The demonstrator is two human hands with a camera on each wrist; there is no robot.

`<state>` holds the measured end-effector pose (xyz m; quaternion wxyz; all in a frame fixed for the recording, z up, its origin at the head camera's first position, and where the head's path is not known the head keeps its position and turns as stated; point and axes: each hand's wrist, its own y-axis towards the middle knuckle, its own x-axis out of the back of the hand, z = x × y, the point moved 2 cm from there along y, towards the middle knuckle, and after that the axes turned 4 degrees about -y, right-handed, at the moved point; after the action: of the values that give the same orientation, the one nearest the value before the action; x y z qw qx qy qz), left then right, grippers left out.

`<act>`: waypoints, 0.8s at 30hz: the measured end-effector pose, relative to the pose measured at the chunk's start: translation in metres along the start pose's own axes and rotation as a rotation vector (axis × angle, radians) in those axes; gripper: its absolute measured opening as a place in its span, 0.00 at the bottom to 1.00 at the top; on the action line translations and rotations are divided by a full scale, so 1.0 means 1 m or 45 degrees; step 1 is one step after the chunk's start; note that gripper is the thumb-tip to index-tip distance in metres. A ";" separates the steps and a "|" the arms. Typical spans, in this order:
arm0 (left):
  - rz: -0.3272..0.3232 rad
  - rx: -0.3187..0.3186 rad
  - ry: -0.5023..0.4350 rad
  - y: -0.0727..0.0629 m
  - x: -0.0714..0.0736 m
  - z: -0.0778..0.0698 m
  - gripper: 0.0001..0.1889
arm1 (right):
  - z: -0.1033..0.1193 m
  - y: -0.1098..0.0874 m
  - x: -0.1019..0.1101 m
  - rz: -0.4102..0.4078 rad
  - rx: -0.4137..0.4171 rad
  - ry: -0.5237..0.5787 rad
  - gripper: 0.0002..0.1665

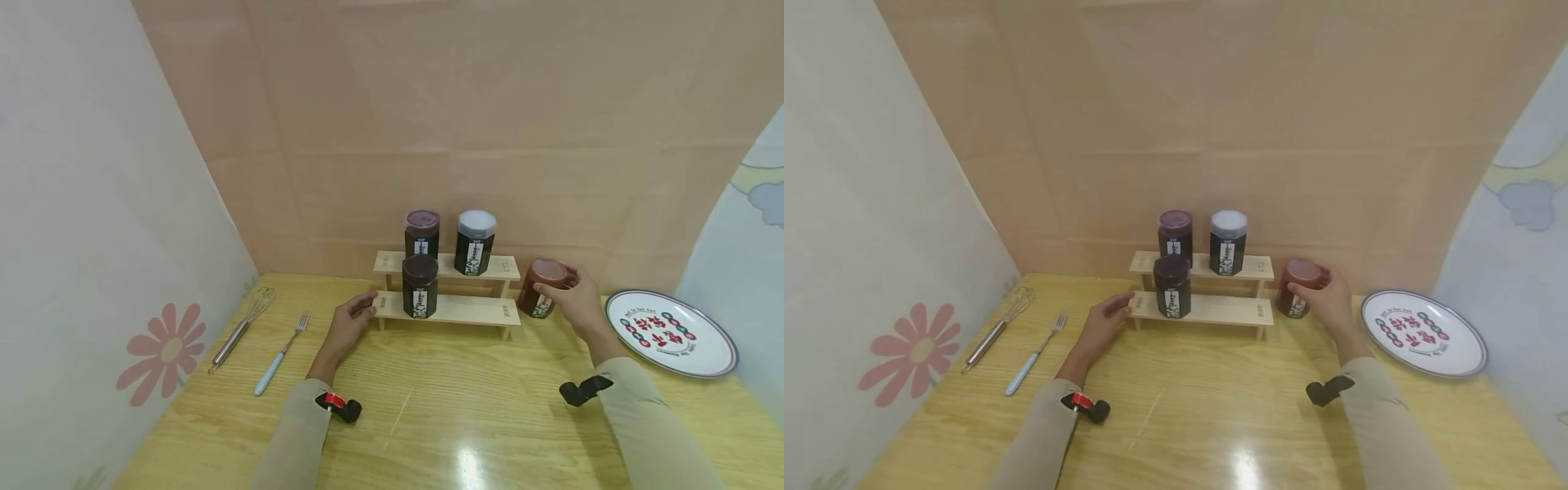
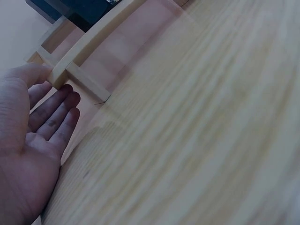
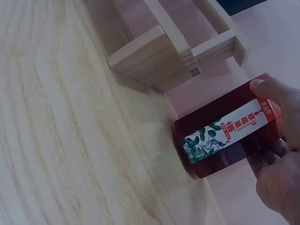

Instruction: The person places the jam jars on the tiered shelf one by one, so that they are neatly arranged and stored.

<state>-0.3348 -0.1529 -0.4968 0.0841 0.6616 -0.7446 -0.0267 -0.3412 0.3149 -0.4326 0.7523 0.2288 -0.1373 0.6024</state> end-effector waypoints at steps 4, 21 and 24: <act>-0.002 -0.001 0.006 -0.001 0.000 -0.001 0.20 | 0.001 -0.001 0.005 0.002 -0.005 -0.021 0.53; 0.006 0.016 -0.003 -0.001 0.001 0.000 0.19 | 0.037 -0.029 0.021 -0.028 0.032 -0.063 0.52; 0.009 0.013 -0.001 -0.001 0.000 0.000 0.19 | 0.044 -0.034 0.023 -0.028 0.038 -0.064 0.52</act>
<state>-0.3334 -0.1533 -0.4966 0.0804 0.6594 -0.7472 -0.0228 -0.3000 0.3057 -0.3897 0.7517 0.2565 -0.1446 0.5902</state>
